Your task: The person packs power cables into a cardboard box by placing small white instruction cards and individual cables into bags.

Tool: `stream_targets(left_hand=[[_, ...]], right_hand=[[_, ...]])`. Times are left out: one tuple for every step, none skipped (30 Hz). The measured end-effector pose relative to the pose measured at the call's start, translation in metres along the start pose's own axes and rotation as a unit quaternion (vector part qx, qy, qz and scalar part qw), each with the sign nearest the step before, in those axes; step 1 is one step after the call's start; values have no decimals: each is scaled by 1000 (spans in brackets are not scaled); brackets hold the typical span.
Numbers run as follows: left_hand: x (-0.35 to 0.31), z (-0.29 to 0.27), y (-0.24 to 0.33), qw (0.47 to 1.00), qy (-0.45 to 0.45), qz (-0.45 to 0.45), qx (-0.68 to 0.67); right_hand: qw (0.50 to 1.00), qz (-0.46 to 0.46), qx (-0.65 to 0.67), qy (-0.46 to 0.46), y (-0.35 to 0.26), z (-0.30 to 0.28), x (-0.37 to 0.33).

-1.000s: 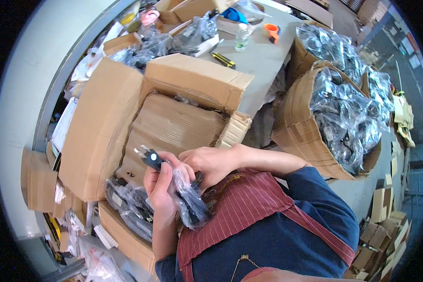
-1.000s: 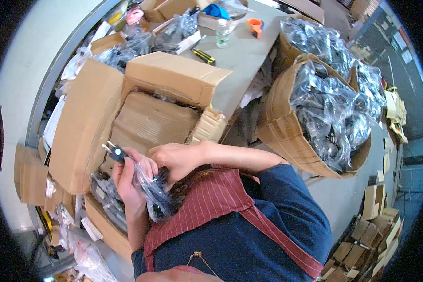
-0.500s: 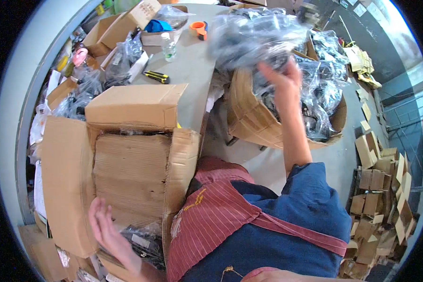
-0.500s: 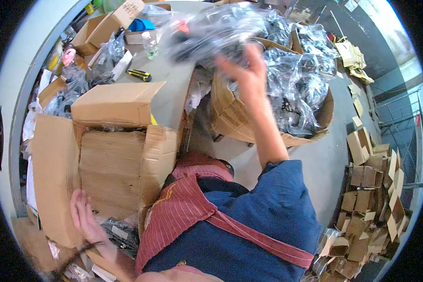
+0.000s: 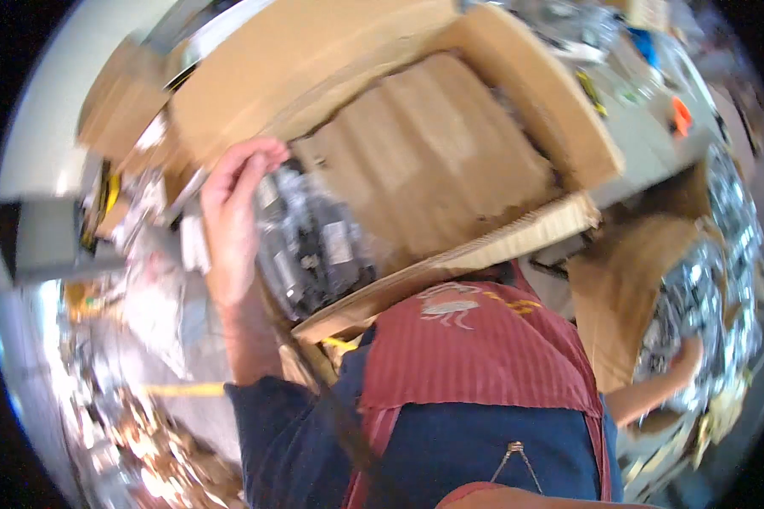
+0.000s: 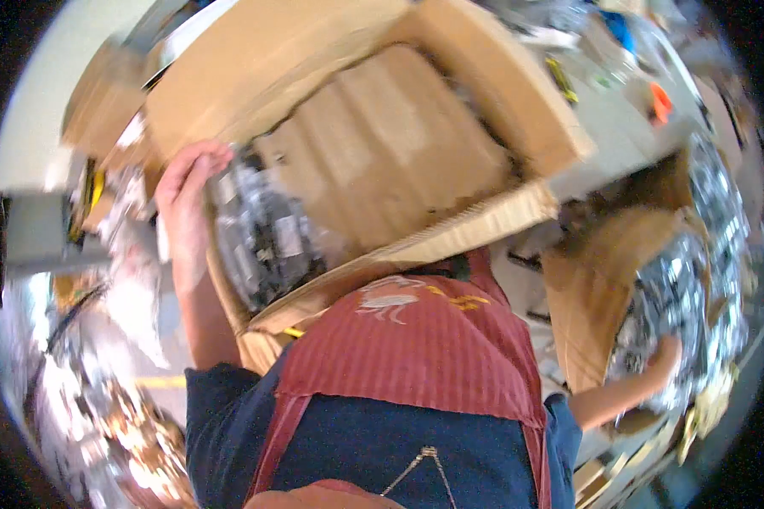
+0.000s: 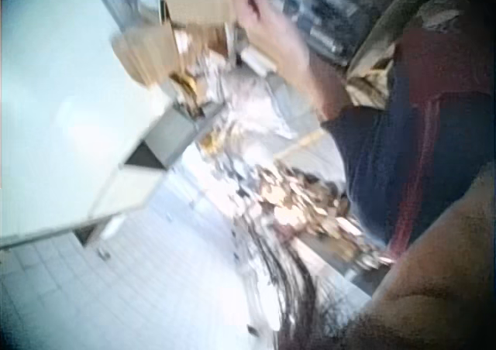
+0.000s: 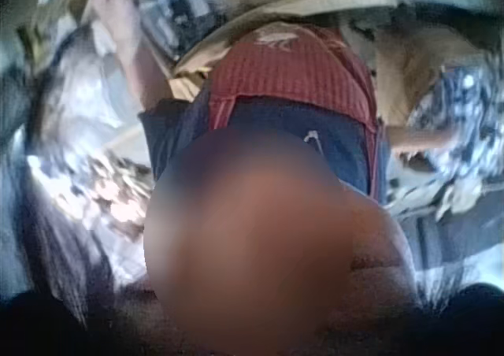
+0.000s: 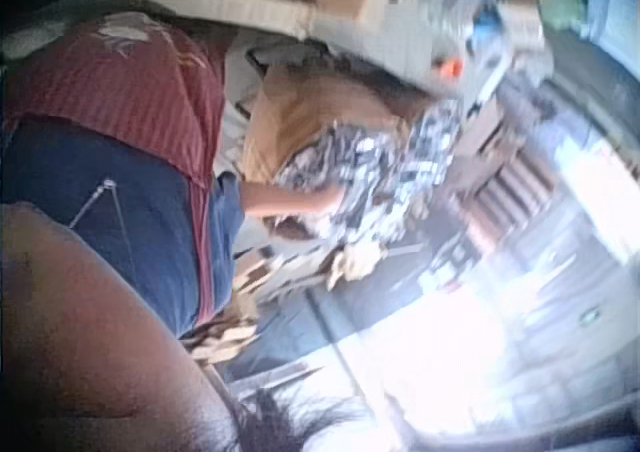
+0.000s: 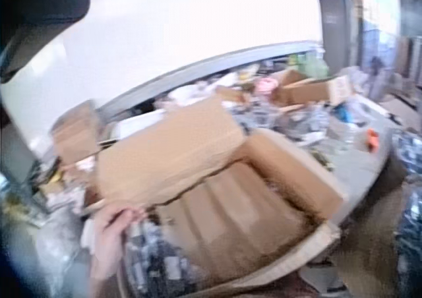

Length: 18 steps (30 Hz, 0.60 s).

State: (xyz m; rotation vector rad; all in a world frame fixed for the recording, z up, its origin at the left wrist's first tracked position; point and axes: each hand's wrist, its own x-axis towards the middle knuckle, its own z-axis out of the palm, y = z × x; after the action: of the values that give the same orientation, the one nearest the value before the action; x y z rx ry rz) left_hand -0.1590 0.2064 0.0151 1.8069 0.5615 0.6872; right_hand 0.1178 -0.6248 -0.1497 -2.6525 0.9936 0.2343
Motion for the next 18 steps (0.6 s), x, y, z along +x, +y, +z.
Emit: stream_targets(left_hand=[[-3,-15,-3,999,34,10,34],[-6,-32,-12,996,65,22,64],[-6,-50,-22,988,109,32,107],[-9,-73,-33,970,176,11,168],[-11,-98,-40,952,220,28,212],[-12,-122,-57,923,268,31,273],[-16,-152,-79,886,308,-7,347],[-26,-195,-108,829,353,-47,432],[-45,-244,-139,774,353,-94,518],[-52,-264,-158,753,367,-196,510],[-63,-279,-175,748,401,-246,468],[-73,-288,-186,757,414,-268,430],[-84,-295,-195,764,425,-294,387],[-92,-295,-198,765,427,-291,385],[-97,-289,-200,772,397,-287,405],[-99,-283,-201,776,370,-285,423],[-97,-274,-199,777,373,-283,421],[-90,-256,-193,766,335,-268,479]], right_hand=[[1000,-8,-10,-6,-31,-4,-25],[1000,-13,-18,-6,-60,-10,-49],[996,-55,36,-55,-75,-11,-57],[986,-98,85,-105,-91,-9,-61],[969,-185,96,-130,-90,1,-41],[960,-212,99,-156,-102,5,-32],[950,-249,123,-143,-119,14,-36],[937,-288,149,-131,-141,21,-46],[907,-356,122,-188,-173,12,-65],[905,-358,130,-190,-188,17,-75],[884,-424,119,-160,-200,22,-81],[859,-485,106,-126,-213,26,-89],[857,-488,109,-124,-234,21,-111],[834,-532,78,-121,-253,15,-137],[810,-572,48,-118,-266,13,-154],[809,-574,52,-116,-278,14,-162],[792,-592,57,-141,-288,16,-168],[776,-607,59,-163,-299,13,-178]])
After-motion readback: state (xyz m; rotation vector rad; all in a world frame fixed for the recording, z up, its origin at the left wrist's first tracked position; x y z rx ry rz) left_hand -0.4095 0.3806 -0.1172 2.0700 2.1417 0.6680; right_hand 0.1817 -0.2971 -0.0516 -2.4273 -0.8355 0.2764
